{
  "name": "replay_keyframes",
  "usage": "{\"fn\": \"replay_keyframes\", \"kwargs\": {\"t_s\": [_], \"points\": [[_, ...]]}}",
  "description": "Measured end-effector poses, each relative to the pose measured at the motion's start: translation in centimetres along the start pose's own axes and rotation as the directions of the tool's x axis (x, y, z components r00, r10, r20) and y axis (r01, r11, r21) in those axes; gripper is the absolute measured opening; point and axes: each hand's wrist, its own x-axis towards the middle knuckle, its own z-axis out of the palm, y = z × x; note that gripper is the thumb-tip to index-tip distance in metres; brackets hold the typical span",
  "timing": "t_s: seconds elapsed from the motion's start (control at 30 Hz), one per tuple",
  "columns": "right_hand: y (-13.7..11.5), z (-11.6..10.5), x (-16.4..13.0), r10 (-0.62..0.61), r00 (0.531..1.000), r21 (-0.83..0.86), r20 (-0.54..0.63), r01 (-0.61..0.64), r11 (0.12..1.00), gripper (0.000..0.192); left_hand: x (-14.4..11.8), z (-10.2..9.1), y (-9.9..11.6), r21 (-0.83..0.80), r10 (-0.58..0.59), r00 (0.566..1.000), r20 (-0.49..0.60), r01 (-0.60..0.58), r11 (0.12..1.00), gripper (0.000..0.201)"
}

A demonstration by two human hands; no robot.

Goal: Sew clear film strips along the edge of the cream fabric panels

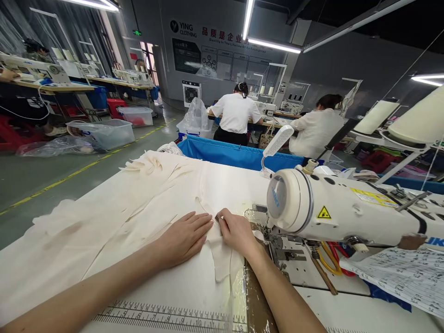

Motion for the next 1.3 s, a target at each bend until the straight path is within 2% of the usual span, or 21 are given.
{"fn": "replay_keyframes", "kwargs": {"t_s": [0.37,0.57,0.7,0.87,1.0,1.1,1.3], "points": [[-0.4,0.8,0.6,-0.003,1.0,-0.033,-0.008,0.003,0.999,0.016,0.3,-0.2,0.2,-0.024,0.001,1.0,0.007,0.0,1.0,0.04],[0.2,-0.5,-0.3,-0.026,0.999,-0.045,0.023,0.027,0.999,0.011,0.3,-0.3,0.3,0.002,-0.017,1.0,0.004,0.017,1.0,0.038],[0.8,-1.5,-1.8,-0.036,0.998,-0.015,0.044,0.037,0.999,0.015,0.3,0.0,0.1,-0.013,0.004,1.0,-0.003,-0.004,1.0,0.037],[1.3,-0.8,-2.3,-0.024,1.0,0.046,0.02,0.023,0.999,0.016,0.5,0.0,0.7,-0.036,-0.028,0.999,-0.038,0.026,0.999,0.039],[1.5,-0.4,-2.0,0.0,1.0,0.09,-0.005,0.001,0.996,0.019,0.4,0.0,1.1,-0.059,0.014,1.0,0.008,-0.013,0.998,0.042],[1.4,-0.5,-1.9,0.01,1.0,0.086,-0.009,-0.009,0.996,0.021,0.4,0.1,1.1,-0.056,0.025,0.999,0.03,-0.023,0.998,0.043],[1.1,-0.8,-2.0,-0.013,1.0,0.057,0.011,0.012,0.998,0.021,0.4,0.1,1.1,-0.005,0.044,0.999,0.006,-0.044,0.999,0.041]]}}
